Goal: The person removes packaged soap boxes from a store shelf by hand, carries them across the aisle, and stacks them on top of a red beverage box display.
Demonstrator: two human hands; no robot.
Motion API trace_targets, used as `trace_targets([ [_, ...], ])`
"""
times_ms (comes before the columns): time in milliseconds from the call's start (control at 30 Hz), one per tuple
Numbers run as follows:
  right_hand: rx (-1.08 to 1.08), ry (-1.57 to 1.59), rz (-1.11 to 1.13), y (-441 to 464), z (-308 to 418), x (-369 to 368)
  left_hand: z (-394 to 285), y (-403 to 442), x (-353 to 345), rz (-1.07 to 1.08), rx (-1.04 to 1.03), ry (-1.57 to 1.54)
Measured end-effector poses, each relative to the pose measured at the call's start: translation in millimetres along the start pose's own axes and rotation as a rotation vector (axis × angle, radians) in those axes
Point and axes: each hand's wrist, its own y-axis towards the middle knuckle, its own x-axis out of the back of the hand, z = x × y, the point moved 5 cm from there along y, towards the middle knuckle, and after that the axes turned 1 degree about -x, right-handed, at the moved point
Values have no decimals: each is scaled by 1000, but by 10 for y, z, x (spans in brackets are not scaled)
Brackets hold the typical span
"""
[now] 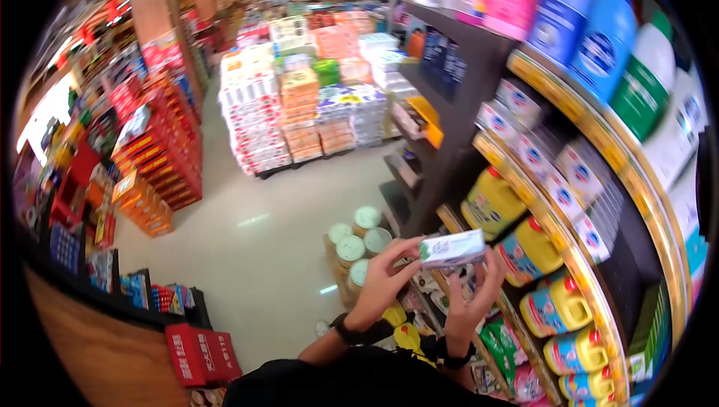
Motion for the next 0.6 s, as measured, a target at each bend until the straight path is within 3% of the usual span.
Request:
trace_targets([
  [100,-104,137,186,-107,-29,-648,48,-252,768,-159,43,68],
  [300,-84,198,554,-354,52,-1882,-174,-784,1987,-428,110,240],
  [600,-83,294,943,-803,458,-3765,-774,-1276,3468,-806,32,358],
])
